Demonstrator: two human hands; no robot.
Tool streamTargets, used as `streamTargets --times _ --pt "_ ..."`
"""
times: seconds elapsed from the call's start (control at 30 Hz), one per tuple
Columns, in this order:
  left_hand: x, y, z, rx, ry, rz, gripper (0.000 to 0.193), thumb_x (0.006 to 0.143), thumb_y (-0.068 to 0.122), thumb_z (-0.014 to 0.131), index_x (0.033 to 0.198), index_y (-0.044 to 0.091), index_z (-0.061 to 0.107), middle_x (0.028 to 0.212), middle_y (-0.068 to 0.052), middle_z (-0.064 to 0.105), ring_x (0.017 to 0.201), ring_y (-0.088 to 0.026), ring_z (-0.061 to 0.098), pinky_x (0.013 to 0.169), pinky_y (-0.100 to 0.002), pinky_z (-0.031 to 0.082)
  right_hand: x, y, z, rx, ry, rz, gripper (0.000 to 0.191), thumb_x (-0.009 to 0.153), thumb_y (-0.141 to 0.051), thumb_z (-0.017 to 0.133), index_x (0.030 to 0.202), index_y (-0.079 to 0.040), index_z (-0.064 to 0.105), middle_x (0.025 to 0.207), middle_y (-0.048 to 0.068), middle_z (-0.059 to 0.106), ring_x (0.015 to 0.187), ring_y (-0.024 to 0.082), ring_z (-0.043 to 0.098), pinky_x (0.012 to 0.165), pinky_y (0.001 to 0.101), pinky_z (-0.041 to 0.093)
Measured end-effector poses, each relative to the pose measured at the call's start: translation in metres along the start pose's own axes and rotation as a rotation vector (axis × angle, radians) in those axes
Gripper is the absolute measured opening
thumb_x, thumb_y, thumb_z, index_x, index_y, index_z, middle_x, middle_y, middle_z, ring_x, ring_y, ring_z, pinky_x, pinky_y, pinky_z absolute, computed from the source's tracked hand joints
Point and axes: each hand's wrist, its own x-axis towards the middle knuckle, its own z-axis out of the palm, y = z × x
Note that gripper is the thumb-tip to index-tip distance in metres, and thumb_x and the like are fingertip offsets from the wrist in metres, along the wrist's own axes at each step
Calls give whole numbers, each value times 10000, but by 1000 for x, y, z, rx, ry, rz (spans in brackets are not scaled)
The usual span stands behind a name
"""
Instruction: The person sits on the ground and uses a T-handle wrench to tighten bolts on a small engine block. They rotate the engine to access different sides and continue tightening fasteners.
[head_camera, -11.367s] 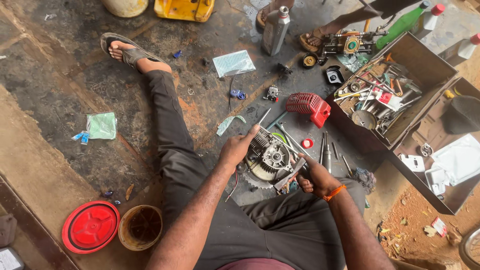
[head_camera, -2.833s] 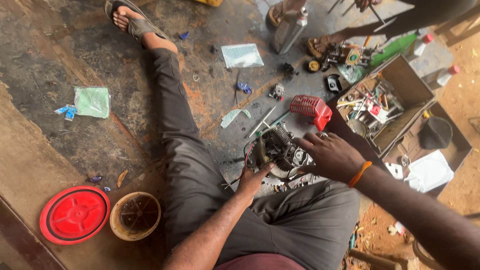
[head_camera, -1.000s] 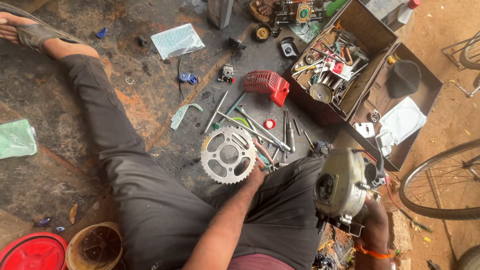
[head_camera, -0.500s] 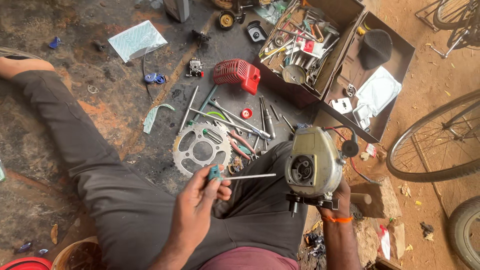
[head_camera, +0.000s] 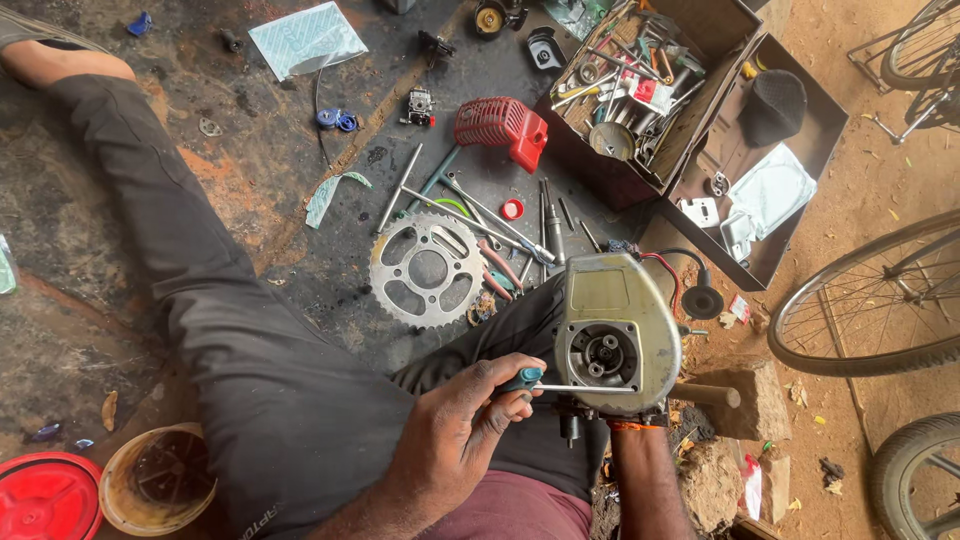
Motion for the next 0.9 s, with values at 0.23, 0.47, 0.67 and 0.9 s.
streamTargets --times 0.23,0.47,0.67,0.9 --pt "-4 4 -6 112 19 115 309 1018 67 630 1327 53 621 1108 -108 746 919 -168 784 763 -294 649 -4 -7 -5 -4 -82 -10 581 1097 -320 555 1563 12 462 1452 285 577 1197 364 684 918 478 604" --pt "-10 -9 -34 229 141 13 306 1014 89 584 1317 50 568 1100 -85 768 954 -196 805 766 -320 659 -29 -21 30 279 -132 167 435 1107 -142 489 1423 158 479 1206 373 628 921 434 697 715 490 612" --pt "-2 -46 -60 122 309 -286 334 1063 213 441 1363 88 517 972 -100 782 807 -209 816 691 -351 658 -5 -7 108 -620 168 -5 488 935 -177 640 1360 42 544 1091 121 684 922 197 702 801 342 576" --pt "14 -110 -106 664 498 -316 451 1062 325 395 1439 111 519 1254 -169 655 1118 -334 651 918 -508 530 39 50 172 -873 267 136 702 882 -151 762 1494 -26 441 1015 150 722 834 222 706 728 344 575"
